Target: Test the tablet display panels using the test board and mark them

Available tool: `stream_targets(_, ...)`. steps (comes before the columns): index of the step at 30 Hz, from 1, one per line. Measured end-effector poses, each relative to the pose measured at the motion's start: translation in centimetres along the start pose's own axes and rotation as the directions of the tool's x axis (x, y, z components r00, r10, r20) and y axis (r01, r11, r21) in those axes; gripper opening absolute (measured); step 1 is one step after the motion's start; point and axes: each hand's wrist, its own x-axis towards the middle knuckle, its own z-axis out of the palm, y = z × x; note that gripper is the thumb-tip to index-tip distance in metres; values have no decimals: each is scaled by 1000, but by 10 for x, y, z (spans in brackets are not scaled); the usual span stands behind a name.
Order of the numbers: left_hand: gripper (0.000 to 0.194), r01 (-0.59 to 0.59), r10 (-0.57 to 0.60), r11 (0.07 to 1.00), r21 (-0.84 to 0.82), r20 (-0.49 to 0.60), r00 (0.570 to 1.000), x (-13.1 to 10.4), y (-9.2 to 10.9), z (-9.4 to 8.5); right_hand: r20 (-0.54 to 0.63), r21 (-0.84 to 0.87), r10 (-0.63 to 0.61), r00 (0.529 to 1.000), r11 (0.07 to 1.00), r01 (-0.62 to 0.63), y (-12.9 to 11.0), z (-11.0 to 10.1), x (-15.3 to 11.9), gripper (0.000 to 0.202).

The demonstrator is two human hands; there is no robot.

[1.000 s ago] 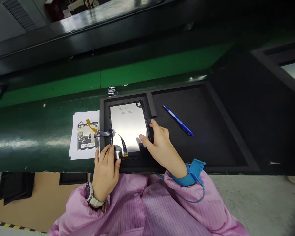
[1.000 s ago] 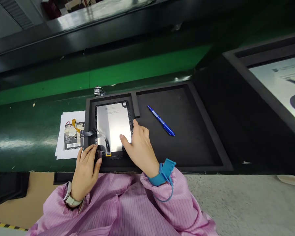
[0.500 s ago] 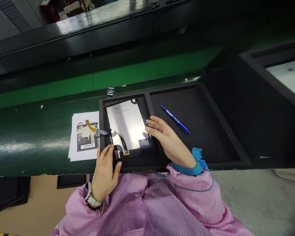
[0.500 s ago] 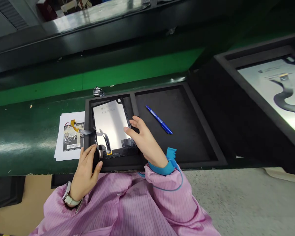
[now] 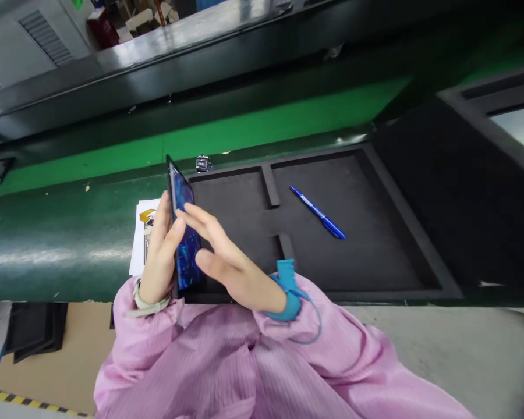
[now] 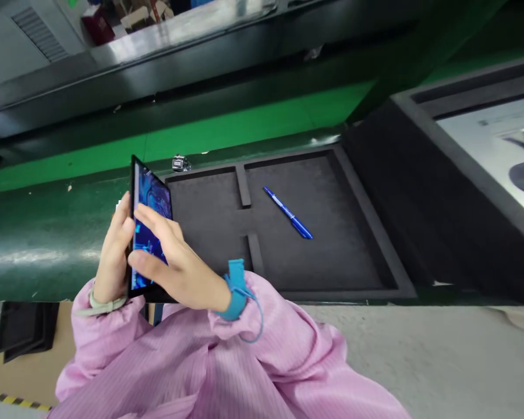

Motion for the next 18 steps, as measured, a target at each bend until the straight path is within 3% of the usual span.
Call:
stream_targets(2,63,106,-107,993,-50,-11,994,11,1,6,-93,32,20,995,999,-17,17,6,3,70)
stream_targets(5,56,201,-206,971,-127,-25,978,16,2,3,-291,-17,181,939,981,-194,44,14,-4,73)
stream_targets(8,46,181,-193,976,-123,-97,976,16,4,-6,-266,-150,280,922,933,-326,56,25,-13,85)
stream_targets(9,45,176,-190,976,-132,-102,976,15,4,-9,-218,-200,245,945,936,-289,55,29,-16,87)
stream_targets(11,43,161,-180,974,-160,-115,977,14,2,-17,-85,-259,77,993,961,-97,48,32,-20,84)
stream_targets(13,36,90,-115,987,-134,-192,975,11,-4,-27,7,-274,-104,995,956,102,37,28,-22,75)
stream_targets(14,30,32,-56,995,-93,-265,963,9,-8,-33,-11,-298,-142,990,945,133,33,24,-23,71)
stream_targets(16,18,-73,61,997,-15,-417,907,7,-21,-43,-153,-365,-82,985,931,21,27,13,-25,68)
stream_targets(18,14,-75,38,995,-71,-427,903,7,-34,-45,-281,-361,62,958,918,-166,25,1,-27,73)
